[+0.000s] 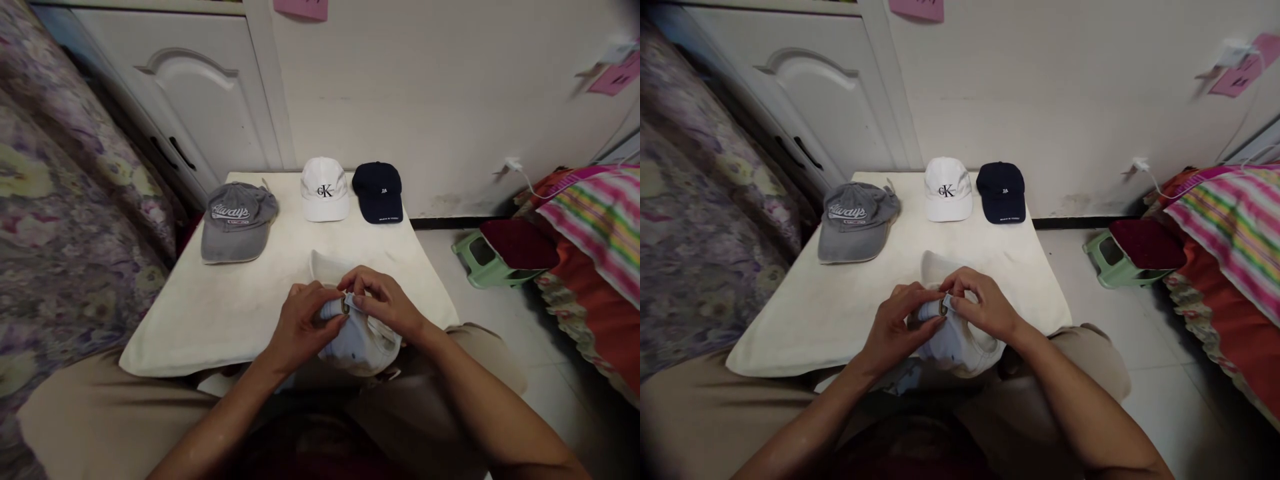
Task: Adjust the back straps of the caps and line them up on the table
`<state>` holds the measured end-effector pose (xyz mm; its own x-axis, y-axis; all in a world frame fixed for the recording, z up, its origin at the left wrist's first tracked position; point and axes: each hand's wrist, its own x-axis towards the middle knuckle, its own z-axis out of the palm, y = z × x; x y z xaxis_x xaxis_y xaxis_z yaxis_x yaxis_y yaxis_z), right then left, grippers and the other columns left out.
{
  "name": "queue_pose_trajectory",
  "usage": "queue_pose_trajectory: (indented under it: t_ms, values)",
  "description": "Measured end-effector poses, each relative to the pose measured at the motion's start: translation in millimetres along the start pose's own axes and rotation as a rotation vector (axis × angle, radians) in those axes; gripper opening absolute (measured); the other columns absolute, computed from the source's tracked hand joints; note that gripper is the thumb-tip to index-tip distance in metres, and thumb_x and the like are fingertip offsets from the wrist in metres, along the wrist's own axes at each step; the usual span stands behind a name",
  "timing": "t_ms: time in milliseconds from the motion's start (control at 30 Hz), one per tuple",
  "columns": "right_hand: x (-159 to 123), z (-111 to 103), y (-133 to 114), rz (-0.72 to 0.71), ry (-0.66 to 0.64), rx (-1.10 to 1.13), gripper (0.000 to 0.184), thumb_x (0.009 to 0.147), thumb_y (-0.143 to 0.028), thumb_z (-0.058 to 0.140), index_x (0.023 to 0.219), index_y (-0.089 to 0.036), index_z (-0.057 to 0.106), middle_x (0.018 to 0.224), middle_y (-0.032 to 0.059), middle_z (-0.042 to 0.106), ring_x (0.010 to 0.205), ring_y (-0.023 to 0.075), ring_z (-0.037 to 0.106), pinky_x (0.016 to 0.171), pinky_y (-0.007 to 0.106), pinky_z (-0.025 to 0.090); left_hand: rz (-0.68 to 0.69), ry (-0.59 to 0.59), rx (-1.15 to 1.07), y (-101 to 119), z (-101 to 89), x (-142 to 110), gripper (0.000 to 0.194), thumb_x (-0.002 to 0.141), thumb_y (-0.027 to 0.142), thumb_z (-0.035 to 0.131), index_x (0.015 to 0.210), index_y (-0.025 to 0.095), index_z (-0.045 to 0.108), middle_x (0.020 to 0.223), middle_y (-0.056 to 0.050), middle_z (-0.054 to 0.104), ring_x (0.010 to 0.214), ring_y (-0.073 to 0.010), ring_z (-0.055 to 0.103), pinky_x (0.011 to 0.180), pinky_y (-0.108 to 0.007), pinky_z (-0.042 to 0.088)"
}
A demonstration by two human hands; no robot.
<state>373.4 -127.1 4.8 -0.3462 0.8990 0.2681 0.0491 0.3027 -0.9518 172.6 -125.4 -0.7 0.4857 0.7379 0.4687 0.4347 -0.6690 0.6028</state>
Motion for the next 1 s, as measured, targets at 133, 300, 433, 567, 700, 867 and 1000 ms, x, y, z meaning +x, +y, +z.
queue_pose_trajectory:
  t_ms: [133, 300, 433, 567, 700, 867, 1000]
  values:
    - [0.1, 0.1, -3.2, -0.015, 0.004, -0.060, 0.021, 0.079, -0.016, 0.058, 0.064, -0.020, 0.045, 0.102, 0.0071, 0.065, 0.097, 0.0227, 0.061, 0.084, 0.036, 0.044, 0.001, -0.004, 0.030, 0.1, 1.5, -0.1, 0.023, 0.081, 0.018, 0.070, 0.103, 0.022, 0.064, 0.083, 0.000, 0.066, 0.076, -0.0183, 0.059, 0.072, -0.034, 0.039]
    - [-1.2, 0.7, -3.7, -0.006, 0.005, -0.113, 0.019, 0.073, -0.009, 0.053, 0.064, -0.021, 0.042, 0.105, 0.0067, 0.065, 0.101, 0.0231, 0.060, 0.086, 0.037, 0.044, 0.009, -0.043, 0.074, 0.4, 3.7, 1.2, 0.024, 0.080, 0.017, 0.070, 0.103, 0.021, 0.064, 0.084, 0.000, 0.066, 0.076, -0.0182, 0.060, 0.072, -0.035, 0.036]
    - [-1.3, 0.9, -3.2, -0.002, 0.008, -0.132, 0.020, 0.069, -0.006, 0.051, 0.063, -0.021, 0.041, 0.106, 0.0068, 0.065, 0.102, 0.0231, 0.060, 0.087, 0.038, 0.045, 0.006, -0.075, 0.107, 1.4, 4.5, 2.9, 0.024, 0.080, 0.017, 0.069, 0.103, 0.021, 0.064, 0.084, 0.000, 0.066, 0.076, -0.0184, 0.061, 0.072, -0.035, 0.035]
    - [-0.9, 0.4, -3.5, 0.012, -0.015, -0.140, 0.021, 0.071, -0.006, 0.052, 0.063, -0.021, 0.041, 0.107, 0.0071, 0.065, 0.102, 0.0233, 0.061, 0.086, 0.038, 0.045, 0.015, -0.098, 0.135, 2.0, 4.1, 2.1, 0.023, 0.081, 0.018, 0.068, 0.103, 0.022, 0.064, 0.084, 0.001, 0.065, 0.075, -0.0181, 0.060, 0.072, -0.036, 0.034]
    - [-0.7, 0.3, -4.2, 0.025, -0.061, -0.166, 0.022, 0.069, -0.002, 0.053, 0.063, -0.020, 0.043, 0.109, 0.0063, 0.065, 0.104, 0.0226, 0.060, 0.089, 0.037, 0.045, 0.042, -0.109, 0.151, 1.5, 3.6, 1.4, 0.024, 0.081, 0.018, 0.067, 0.104, 0.022, 0.064, 0.086, -0.001, 0.066, 0.076, -0.0188, 0.060, 0.071, -0.035, 0.034]
    - [-1.6, -3.7, -6.0, 0.065, -0.150, -0.167, 0.022, 0.076, -0.005, 0.057, 0.065, -0.020, 0.046, 0.111, 0.0054, 0.064, 0.106, 0.0218, 0.060, 0.092, 0.037, 0.044, 0.046, -0.146, 0.137, 0.7, 3.1, 0.9, 0.022, 0.083, 0.018, 0.065, 0.104, 0.024, 0.065, 0.089, -0.001, 0.068, 0.076, -0.0180, 0.059, 0.072, -0.035, 0.035]
    - [-4.3, -8.5, -5.8, 0.156, -0.149, -0.085, 0.013, 0.085, -0.017, 0.062, 0.075, -0.020, 0.054, 0.109, 0.0054, 0.065, 0.105, 0.0215, 0.060, 0.091, 0.037, 0.045, 0.015, -0.122, 0.135, -1.2, 2.9, -0.9, 0.021, 0.084, 0.020, 0.065, 0.105, 0.025, 0.066, 0.081, 0.001, 0.065, 0.071, -0.0176, 0.055, 0.072, -0.035, 0.035]
